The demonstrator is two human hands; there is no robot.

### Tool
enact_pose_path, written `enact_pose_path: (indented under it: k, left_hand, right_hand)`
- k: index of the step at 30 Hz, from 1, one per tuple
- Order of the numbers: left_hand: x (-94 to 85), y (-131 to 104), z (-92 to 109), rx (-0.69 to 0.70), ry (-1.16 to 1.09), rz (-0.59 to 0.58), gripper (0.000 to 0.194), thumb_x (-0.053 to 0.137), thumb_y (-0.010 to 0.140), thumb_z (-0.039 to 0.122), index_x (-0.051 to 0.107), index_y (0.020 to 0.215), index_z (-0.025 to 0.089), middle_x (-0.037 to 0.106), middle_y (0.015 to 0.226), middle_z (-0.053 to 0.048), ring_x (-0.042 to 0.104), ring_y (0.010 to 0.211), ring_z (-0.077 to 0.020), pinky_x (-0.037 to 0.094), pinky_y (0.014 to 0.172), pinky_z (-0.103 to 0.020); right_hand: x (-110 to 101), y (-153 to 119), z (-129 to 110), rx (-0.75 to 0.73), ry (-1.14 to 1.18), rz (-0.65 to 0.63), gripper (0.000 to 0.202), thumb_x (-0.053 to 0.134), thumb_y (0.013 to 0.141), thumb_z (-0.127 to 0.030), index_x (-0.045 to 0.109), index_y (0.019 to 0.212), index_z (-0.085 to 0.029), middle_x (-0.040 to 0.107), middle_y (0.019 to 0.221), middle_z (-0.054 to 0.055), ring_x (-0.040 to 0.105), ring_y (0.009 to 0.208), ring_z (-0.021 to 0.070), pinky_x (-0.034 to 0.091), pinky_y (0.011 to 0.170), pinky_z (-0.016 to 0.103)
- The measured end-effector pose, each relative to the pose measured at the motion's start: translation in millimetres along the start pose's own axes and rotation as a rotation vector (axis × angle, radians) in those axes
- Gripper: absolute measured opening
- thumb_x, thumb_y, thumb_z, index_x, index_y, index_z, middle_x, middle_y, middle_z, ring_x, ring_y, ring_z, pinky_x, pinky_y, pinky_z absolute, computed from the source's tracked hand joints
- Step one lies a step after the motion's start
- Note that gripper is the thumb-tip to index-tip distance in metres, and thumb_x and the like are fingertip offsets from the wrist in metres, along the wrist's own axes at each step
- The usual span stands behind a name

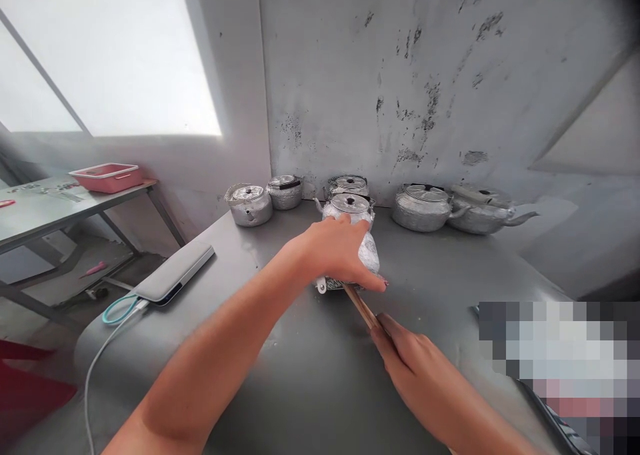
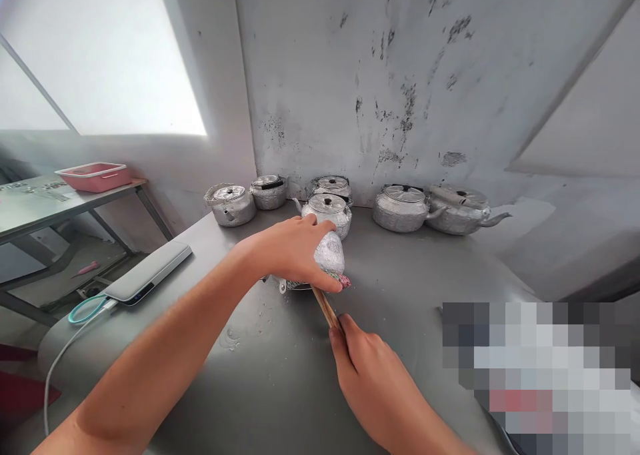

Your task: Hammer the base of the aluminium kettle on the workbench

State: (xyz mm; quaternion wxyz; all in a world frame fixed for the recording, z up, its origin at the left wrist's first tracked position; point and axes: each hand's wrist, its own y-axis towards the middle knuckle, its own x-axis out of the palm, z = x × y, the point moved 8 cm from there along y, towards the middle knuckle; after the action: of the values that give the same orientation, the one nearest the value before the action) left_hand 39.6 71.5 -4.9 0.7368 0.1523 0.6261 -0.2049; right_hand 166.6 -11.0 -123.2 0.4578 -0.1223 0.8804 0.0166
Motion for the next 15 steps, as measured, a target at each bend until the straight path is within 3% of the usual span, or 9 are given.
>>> enact_pose_path:
  k: [9, 15]
  left_hand:
    - [1.7, -0.4, -2.3, -0.007, -0.024, -0.004, 0.104, 0.06, 0.061, 0.083, 0.038, 0.148, 0.029, 0.053, 0.135, -0.012, 0.052, 0.121, -0.0382, 0.053, 0.081, -0.042]
    - [0.4, -1.4, -0.4, -0.002, 0.0, -0.003, 0.102, 0.059, 0.063, 0.083, 0.039, 0.146, 0.028, 0.049, 0.141, -0.014, 0.049, 0.125, -0.0399, 0.052, 0.084, -0.043]
  right_hand:
    - [-0.5, 0.0, -4.2, 0.002, -0.002, -0.034, 0.032, 0.033, 0.104, -0.037, 0.057, 0.086, -0.025, 0.067, 0.066, 0.002, 0.066, 0.063, 0.0234, 0.037, 0.06, 0.03]
    - [0.2, 1.1, -0.6, 0.013, 0.008, -0.032, 0.031, 0.032, 0.104, -0.038, 0.057, 0.09, -0.025, 0.068, 0.07, 0.003, 0.067, 0.064, 0.024, 0.036, 0.059, 0.031]
